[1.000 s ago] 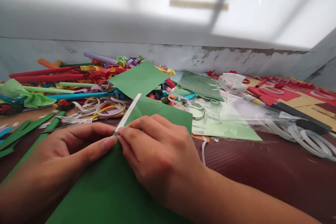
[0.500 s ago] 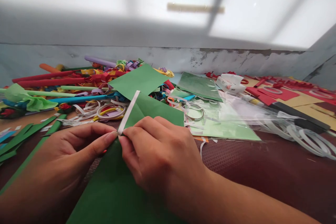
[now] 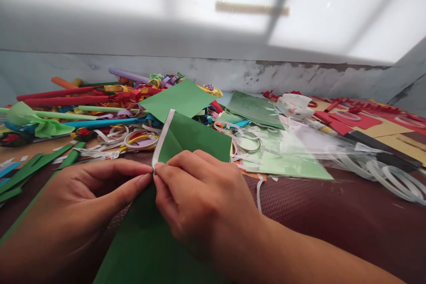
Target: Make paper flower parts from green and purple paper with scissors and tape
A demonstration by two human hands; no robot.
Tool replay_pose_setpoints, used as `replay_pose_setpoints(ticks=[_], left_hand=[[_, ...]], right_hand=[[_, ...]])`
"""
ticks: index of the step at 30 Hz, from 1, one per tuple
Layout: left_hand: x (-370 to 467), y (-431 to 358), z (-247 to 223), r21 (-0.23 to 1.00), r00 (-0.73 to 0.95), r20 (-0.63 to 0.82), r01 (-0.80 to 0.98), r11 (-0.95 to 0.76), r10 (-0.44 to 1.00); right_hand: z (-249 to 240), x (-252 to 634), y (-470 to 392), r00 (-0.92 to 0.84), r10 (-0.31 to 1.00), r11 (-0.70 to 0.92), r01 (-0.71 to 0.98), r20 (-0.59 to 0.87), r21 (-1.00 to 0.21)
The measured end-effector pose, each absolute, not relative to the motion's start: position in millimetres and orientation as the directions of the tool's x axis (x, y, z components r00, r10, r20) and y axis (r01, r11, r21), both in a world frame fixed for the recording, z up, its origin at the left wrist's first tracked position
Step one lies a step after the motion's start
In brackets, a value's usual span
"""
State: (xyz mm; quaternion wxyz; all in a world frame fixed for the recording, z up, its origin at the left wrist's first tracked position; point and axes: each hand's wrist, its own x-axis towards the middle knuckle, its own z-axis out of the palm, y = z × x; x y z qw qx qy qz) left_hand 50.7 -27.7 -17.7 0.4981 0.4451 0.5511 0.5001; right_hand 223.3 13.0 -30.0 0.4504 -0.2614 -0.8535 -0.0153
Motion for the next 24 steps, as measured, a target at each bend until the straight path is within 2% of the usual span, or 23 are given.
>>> replay_pose_setpoints(ticks=[10, 16, 24], left_hand=[[48.5, -30.2, -16.9, 0.993, -0.033, -0.121, 0.004, 0.121, 0.992], [49.1, -28.6, -19.1, 0.997, -0.044, -0.067, 0.039, 0.069, 0.997], [48.3, -26.7, -16.3, 0.996, -0.034, -0.080, 0.033, 0.081, 0.996]], right_hand=[[-27.8, 223.0, 14.5, -0.473, 0.451, 0.875, 0.401, 0.757, -0.270], [-30.9, 223.1, 16.2, -0.471, 0.446, 0.879, 0.391, 0.761, -0.273], [-29.0, 224.3, 17.1, -0.505, 0.434, 0.888, 0.380, 0.746, -0.259]])
